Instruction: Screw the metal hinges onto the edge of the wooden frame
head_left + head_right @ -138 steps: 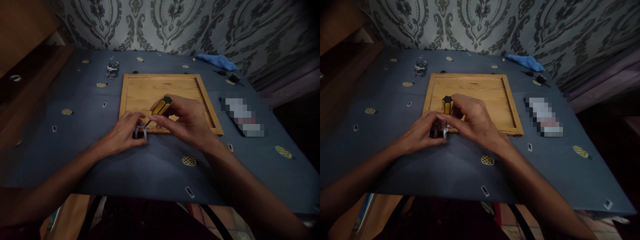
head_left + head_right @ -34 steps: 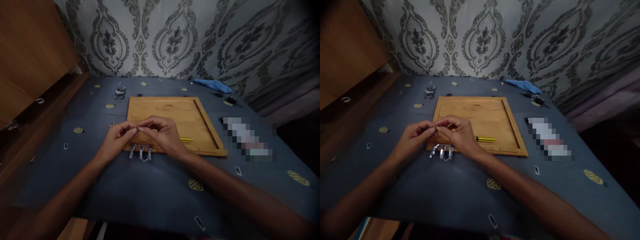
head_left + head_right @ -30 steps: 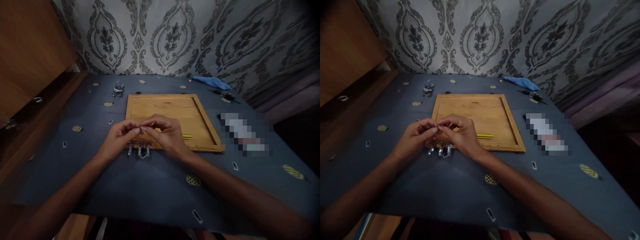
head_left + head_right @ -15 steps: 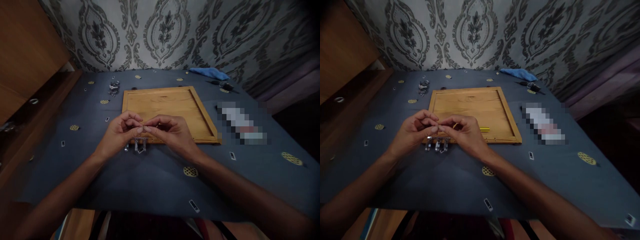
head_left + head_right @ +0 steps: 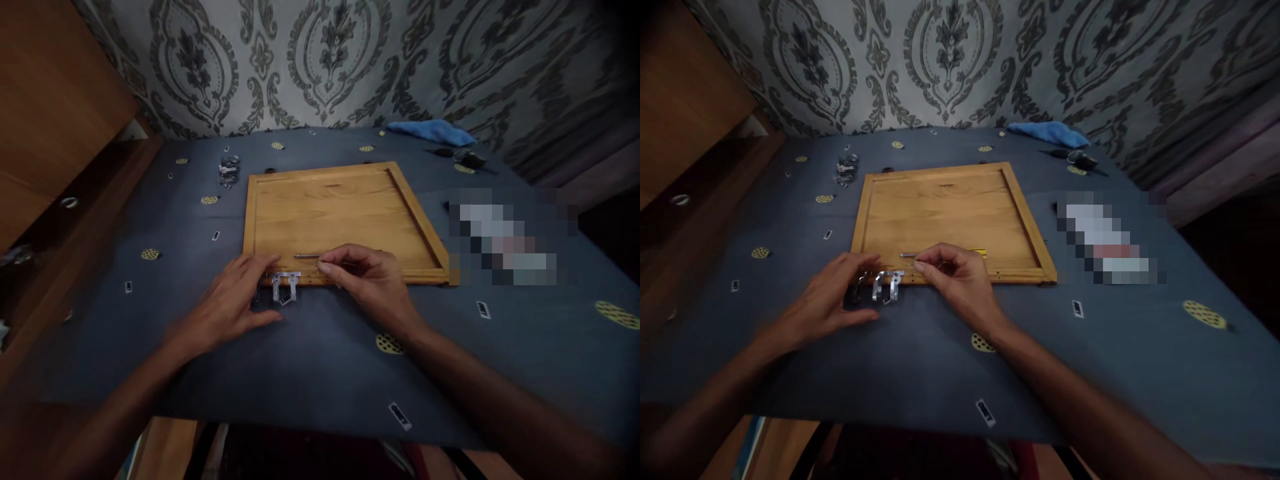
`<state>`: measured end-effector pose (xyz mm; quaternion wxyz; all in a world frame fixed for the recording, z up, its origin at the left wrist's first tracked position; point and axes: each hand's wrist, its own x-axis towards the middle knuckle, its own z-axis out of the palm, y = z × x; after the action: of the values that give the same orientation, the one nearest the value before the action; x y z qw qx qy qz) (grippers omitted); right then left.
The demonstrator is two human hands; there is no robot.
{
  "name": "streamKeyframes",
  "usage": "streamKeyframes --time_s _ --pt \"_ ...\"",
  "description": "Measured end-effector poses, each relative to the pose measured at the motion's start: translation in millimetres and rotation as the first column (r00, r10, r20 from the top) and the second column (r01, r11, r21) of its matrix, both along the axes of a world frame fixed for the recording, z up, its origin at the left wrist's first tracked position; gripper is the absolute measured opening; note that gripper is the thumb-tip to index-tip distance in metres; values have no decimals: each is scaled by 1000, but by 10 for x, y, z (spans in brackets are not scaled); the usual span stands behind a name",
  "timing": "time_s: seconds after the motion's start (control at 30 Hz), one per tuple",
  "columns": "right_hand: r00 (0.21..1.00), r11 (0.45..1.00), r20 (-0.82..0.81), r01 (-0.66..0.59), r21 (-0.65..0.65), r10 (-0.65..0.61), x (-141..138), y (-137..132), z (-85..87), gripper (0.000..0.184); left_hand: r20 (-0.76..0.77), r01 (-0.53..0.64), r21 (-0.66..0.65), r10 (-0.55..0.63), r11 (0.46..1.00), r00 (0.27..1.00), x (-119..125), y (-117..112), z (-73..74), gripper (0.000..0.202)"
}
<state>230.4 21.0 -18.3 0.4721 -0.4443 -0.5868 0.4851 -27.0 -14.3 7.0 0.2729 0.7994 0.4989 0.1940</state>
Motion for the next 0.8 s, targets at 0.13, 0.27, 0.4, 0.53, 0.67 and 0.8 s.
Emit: streamKeyframes --time_s 0.13,0.27,0.4,0.53,0.67,0.8 --pt "1000 1000 -1 5 8 -5 -4 -2 -73 24 -61 19 53 -16 998 998 20 -8 -44 68" --pt "1000 998 16 -9 66 8 -28 -15 -113 15 -86 24 141 -12 990 996 35 -7 -93 70" --pt "992 990 124 -46 131 30 -21 -36 -142 7 -109 41 225 -17 973 994 125 4 -100 68" --pt "977 970 207 -95 225 48 -8 -53 -162 4 -139 83 265 -47 961 989 223 40 -68 68" --pt "977 947 211 -104 305 39 -20 -69 -175 4 -151 90 248 -53 965 987 262 65 -63 68" --pt "975 939 220 -106 328 33 -25 -76 -180 3 -138 57 210 -28 976 990 268 63 -73 64"
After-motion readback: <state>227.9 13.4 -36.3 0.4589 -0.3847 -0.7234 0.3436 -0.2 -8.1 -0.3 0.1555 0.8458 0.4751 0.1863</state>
